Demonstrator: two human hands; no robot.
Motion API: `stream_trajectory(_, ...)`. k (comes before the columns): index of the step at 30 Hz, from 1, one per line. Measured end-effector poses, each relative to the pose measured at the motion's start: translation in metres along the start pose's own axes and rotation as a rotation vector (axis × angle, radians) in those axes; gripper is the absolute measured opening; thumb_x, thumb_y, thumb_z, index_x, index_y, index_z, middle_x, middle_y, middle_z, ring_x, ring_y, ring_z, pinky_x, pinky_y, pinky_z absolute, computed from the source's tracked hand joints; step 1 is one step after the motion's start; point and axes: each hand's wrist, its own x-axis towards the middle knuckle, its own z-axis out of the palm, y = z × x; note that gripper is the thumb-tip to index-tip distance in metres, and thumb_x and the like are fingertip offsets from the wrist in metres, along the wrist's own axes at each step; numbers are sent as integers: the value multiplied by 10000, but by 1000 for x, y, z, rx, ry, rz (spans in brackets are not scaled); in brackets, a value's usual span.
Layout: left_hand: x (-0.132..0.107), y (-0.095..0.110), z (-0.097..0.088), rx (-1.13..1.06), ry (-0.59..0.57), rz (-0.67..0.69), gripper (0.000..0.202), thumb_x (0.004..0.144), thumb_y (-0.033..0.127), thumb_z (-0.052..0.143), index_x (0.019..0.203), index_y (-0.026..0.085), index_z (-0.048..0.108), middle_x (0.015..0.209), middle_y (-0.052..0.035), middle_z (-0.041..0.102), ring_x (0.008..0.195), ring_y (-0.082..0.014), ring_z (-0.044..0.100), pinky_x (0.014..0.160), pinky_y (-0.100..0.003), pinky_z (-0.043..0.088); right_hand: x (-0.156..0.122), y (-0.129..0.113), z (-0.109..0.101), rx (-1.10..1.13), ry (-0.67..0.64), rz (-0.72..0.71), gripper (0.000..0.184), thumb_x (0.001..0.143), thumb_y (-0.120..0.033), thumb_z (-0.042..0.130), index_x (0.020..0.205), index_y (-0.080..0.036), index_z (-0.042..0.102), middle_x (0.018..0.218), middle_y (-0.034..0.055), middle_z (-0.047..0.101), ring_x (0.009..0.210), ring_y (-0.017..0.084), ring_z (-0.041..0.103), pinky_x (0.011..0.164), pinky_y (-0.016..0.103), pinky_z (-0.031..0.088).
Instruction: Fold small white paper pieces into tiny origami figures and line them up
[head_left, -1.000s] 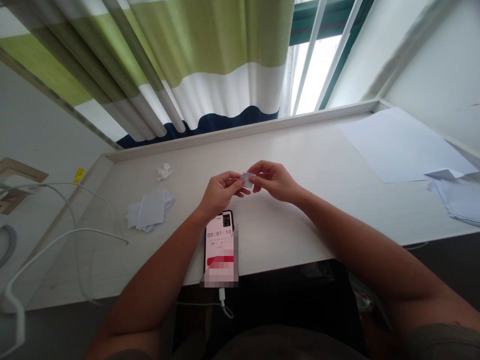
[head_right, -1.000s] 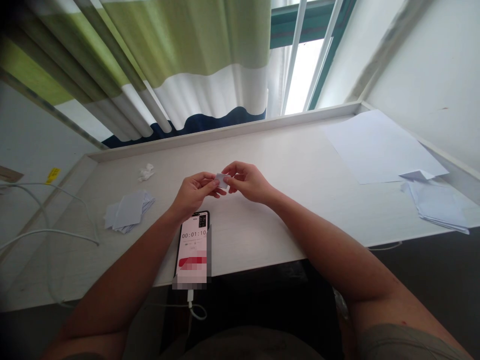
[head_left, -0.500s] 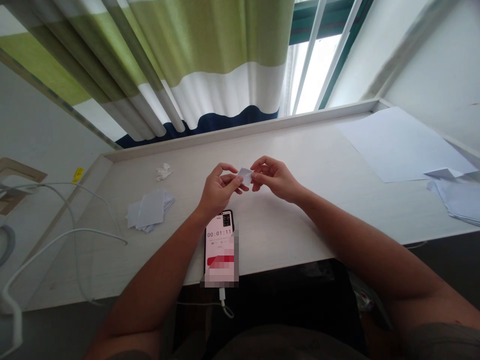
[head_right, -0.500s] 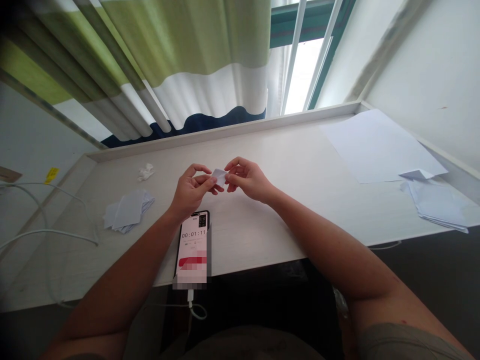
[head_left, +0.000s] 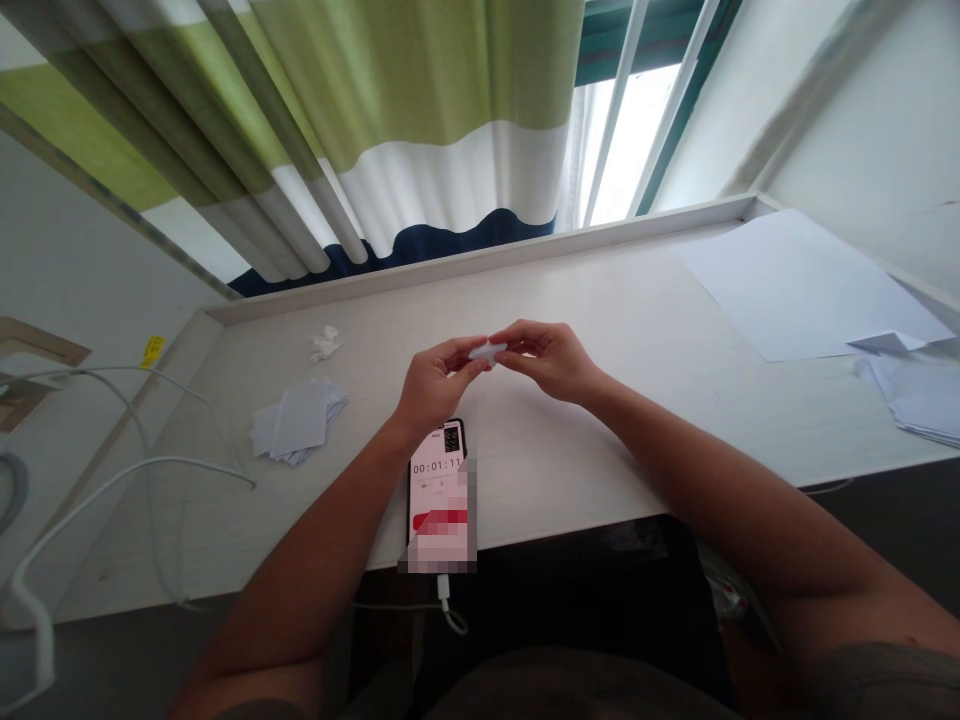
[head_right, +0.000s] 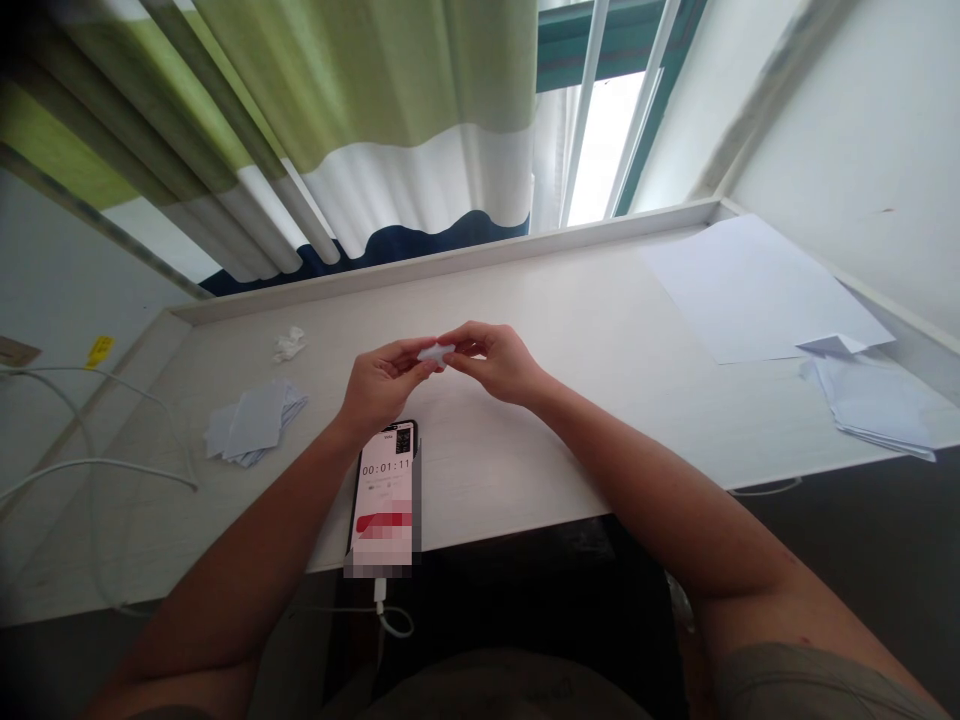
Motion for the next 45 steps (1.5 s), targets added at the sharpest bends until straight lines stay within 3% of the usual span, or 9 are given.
stream_trajectory(4,0,-1,1,56,45,9,315,884,356,877,1168,219,867,1045,-81,865,974,-242,812,1014,-428,621,0,0,1,-93,8,-32,279,917,-483,836,1015,-222,832,1026,78,810,936,227,777,917,428,660)
stream_trajectory(9,1,0,0,118,60,4,266,888,417,868,1082,236,884,1043,-75,863,912,-231,783,883,-381,628,0,1,3,-158,17,-11,275,916,-494,829,962,-223,814,974,72,805,885,222,750,870,421,652)
stream_trajectory(14,1,4,0,84,14,-28,297,917,467,840,1048,202,864,915,-72,842,857,-214,771,839,-354,608,0,4,3,-102,11,46,316,899,-511,839,967,-206,790,971,78,826,881,223,750,863,416,628)
stream_trajectory(21,4,6,-1,-23,-58,-135,380,899,525,848,1006,162,815,782,-71,808,715,-193,751,691,-318,556,2,5,3,-17,-21,148,373,859,-547,853,878,-185,763,829,53,778,762,186,690,720,341,567)
stream_trajectory(27,2,8,0,-97,-119,-159,373,878,520,864,996,167,836,893,-99,840,790,-195,759,735,-324,576,1,3,3,66,-23,156,351,869,-506,859,877,-173,748,813,52,770,768,175,696,740,334,587)
stream_trajectory(38,2,10,1,-45,-60,-110,415,837,469,914,1099,163,813,874,-70,833,724,-174,752,696,-302,572,1,1,4,84,-18,169,403,857,-553,872,856,-168,753,820,61,782,721,160,701,694,310,589)
stream_trajectory(42,2,11,-1,-50,-63,-75,450,965,587,752,1063,157,839,904,-104,842,716,-183,752,678,-316,565,1,-1,3,68,-7,164,356,879,-502,857,870,-159,762,797,60,777,708,160,703,674,303,570)
stream_trajectory(45,3,9,-3,-12,-79,-69,446,975,591,739,1005,160,850,919,-112,848,721,-184,745,673,-316,560,1,-1,4,75,5,155,335,876,-478,851,856,-156,762,780,53,770,697,158,702,664,299,559)
